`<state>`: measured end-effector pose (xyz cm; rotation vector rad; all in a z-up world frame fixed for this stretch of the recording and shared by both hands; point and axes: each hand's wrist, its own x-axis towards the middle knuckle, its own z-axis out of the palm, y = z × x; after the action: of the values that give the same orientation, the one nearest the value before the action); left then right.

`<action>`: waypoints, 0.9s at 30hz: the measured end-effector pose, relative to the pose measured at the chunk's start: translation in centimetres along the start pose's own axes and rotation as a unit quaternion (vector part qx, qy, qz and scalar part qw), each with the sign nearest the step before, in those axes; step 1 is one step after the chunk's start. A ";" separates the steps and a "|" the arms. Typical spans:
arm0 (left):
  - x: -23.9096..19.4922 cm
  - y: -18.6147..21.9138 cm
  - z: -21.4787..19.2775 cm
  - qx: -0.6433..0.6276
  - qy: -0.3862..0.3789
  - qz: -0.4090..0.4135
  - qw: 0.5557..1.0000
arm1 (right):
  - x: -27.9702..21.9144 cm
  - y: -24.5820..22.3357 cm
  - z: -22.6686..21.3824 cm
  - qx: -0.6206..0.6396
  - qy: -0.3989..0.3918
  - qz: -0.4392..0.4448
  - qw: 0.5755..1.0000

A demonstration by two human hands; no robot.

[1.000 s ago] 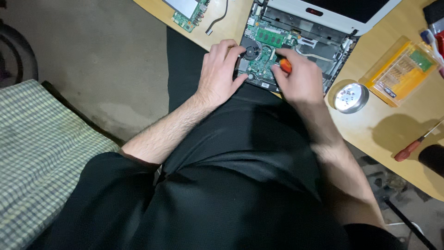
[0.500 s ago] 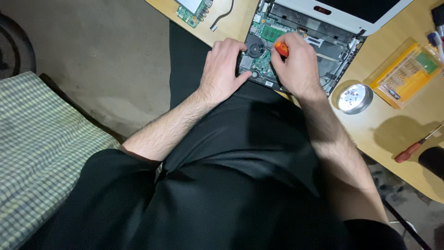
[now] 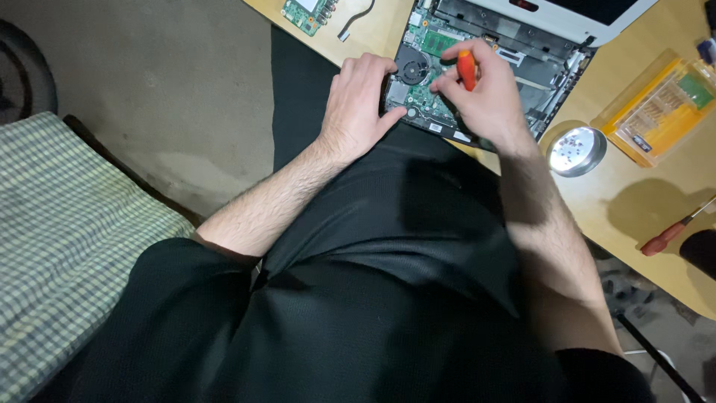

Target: The person disassembles a white laptop placed on their lap, using a screwdriver to remove screws and detach internal components. They remove a small circuit board, the main motherboard, and a metal heat sink, placing them on the table.

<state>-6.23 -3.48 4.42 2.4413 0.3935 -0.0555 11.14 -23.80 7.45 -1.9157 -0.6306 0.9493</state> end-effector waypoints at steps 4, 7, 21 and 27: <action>0.1 0.0 0.0 -0.004 -0.001 0.001 1.000 | -0.5 -0.3 -0.6 -0.078 -0.005 0.005 0.997; 0.1 0.0 0.0 -0.004 -0.002 0.004 1.000 | -0.6 -0.3 -0.3 -0.111 0.009 -0.021 0.994; -0.7 -0.6 2.2 0.112 0.012 0.253 0.961 | -3.2 0.7 -1.2 0.034 0.105 0.062 0.992; -0.9 0.2 1.3 0.135 0.020 0.281 0.950 | -7.1 2.9 0.9 0.245 0.184 0.013 0.952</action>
<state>-6.90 -4.71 3.65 2.7364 -0.3236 0.1986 6.45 -29.95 7.25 -1.5892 -0.1292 0.6581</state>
